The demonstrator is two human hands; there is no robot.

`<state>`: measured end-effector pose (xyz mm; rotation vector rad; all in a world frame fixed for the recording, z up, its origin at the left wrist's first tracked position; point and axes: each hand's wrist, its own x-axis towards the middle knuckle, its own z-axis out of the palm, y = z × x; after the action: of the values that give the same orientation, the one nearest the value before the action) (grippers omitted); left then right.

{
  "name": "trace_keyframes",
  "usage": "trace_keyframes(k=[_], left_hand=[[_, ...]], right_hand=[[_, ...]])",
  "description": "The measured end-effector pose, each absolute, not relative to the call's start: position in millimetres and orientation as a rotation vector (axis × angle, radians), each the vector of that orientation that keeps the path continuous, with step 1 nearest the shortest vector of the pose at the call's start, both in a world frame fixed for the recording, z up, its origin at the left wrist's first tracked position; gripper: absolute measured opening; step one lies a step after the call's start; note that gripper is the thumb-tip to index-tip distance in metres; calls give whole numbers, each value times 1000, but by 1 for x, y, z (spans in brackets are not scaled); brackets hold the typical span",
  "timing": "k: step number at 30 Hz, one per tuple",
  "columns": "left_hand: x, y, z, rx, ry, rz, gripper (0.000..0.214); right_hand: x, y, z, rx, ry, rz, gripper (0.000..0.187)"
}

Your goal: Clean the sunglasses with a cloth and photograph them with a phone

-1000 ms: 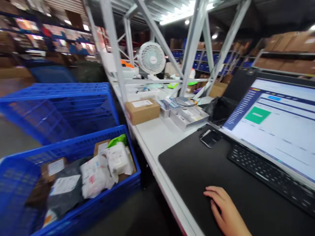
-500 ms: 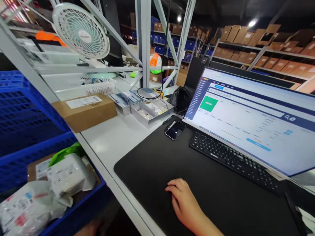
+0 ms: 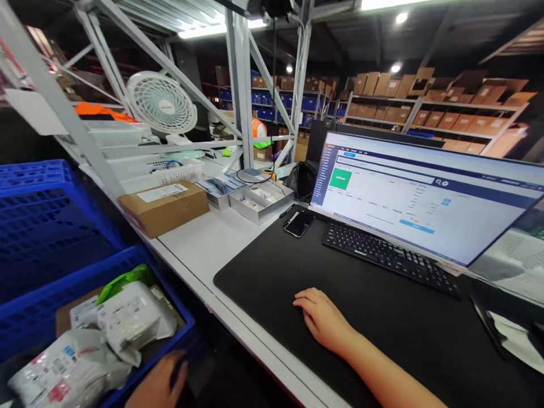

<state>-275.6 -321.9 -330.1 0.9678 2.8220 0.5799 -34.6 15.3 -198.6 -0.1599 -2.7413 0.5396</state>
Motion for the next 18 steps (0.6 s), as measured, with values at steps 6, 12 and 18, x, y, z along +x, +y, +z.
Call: trace_keyframes(k=[6, 12, 18], left_hand=[[-307, -294, -251, 1276, 3080, 1239, 37], [-321, -202, -232, 1566, 2706, 1479, 36], [-324, -169, -230, 1398, 2761, 1385, 31]], right_hand=[[-31, 16, -199, -174, -2715, 442, 34], [-101, 62, -147, -543, -2715, 229, 33], [-257, 143, -115, -890, -2714, 102, 48]])
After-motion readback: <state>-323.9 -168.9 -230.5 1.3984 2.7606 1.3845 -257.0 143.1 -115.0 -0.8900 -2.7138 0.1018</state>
